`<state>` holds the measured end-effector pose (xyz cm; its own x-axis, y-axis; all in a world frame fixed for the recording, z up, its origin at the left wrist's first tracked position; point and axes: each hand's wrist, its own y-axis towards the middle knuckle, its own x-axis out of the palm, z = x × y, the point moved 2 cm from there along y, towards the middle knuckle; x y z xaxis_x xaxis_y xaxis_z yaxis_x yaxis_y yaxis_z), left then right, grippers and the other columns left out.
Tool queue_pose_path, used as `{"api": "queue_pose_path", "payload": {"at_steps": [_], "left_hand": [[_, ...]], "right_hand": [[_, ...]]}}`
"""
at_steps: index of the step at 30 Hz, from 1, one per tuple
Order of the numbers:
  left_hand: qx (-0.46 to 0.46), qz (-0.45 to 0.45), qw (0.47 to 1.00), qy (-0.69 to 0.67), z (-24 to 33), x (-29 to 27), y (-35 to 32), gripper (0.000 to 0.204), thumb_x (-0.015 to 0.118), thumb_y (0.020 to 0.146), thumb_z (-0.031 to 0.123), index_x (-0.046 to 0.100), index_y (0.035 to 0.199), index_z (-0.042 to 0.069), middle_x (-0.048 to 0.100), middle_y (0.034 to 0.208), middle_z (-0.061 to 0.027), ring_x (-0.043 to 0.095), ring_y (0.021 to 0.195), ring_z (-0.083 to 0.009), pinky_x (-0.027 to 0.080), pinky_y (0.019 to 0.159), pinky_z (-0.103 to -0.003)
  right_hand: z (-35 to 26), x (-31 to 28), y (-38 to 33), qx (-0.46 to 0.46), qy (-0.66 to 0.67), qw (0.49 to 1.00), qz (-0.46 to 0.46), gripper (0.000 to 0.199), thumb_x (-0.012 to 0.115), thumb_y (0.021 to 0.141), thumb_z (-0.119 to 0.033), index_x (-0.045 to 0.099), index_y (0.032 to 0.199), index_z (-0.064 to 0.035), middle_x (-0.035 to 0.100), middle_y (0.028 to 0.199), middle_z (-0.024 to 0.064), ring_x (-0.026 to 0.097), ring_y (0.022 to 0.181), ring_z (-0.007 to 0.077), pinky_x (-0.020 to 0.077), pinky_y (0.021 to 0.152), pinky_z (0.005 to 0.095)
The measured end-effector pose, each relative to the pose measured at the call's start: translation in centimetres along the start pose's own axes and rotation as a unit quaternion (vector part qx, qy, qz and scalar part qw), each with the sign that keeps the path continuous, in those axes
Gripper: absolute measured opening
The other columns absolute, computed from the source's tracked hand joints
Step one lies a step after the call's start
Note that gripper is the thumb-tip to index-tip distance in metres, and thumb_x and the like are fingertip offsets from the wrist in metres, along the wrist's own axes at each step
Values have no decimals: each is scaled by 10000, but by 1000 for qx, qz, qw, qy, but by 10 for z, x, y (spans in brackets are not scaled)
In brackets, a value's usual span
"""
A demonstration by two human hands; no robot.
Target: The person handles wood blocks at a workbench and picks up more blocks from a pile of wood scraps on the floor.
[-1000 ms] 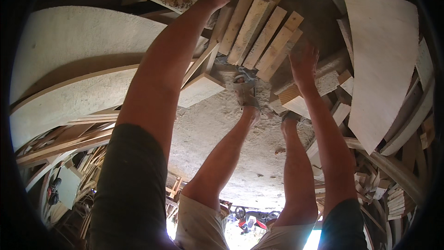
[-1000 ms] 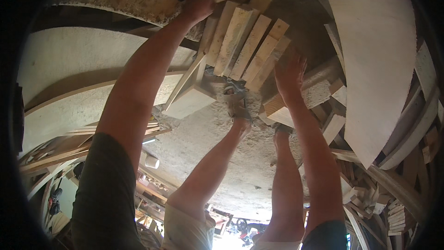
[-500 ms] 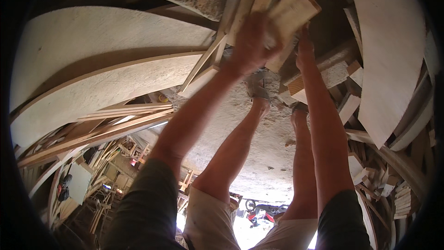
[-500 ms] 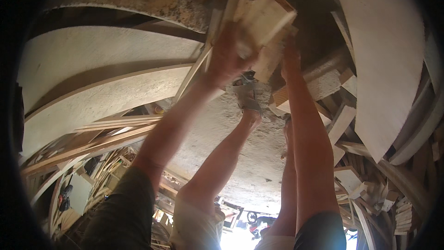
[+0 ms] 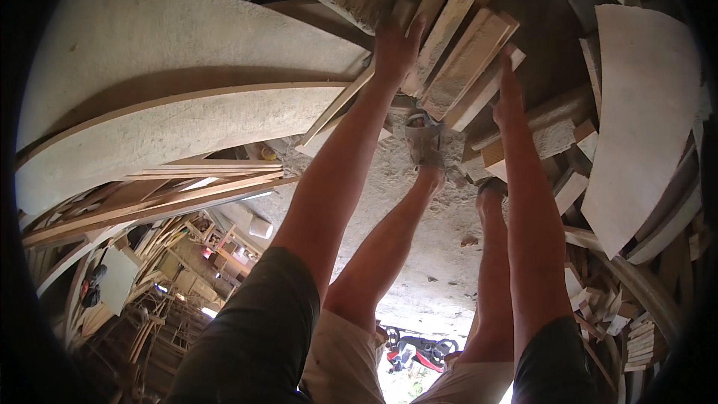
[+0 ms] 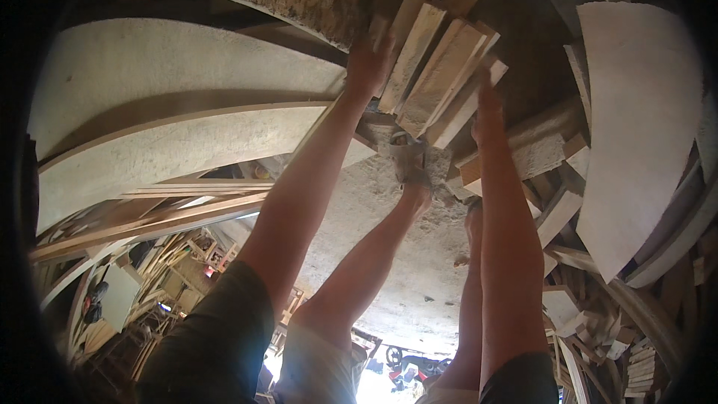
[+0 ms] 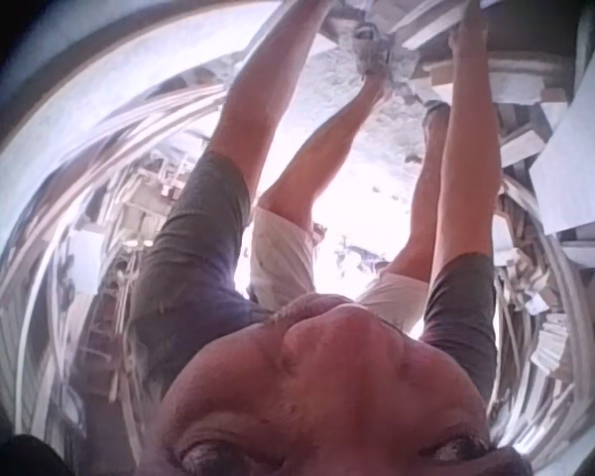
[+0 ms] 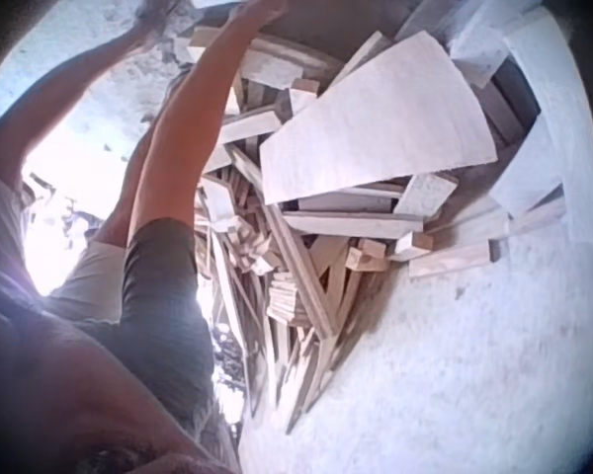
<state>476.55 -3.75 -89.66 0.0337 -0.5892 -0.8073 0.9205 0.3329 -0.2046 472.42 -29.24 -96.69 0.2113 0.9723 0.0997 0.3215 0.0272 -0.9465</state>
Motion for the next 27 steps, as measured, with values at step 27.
{"api": "queue_pose_path", "payload": {"at_steps": [27], "left_hand": [[147, 69, 894, 418, -47, 53, 176, 330, 639, 904, 172, 621, 1174, -18, 685, 1000, -218, 674, 1018, -386, 525, 859, -510]], "right_hand": [[-22, 3, -21, 26, -12, 988, -149, 906, 575, 971, -681, 330, 1592, -69, 444, 1542, 175, 505, 1382, 362, 483, 1076, 594]]}}
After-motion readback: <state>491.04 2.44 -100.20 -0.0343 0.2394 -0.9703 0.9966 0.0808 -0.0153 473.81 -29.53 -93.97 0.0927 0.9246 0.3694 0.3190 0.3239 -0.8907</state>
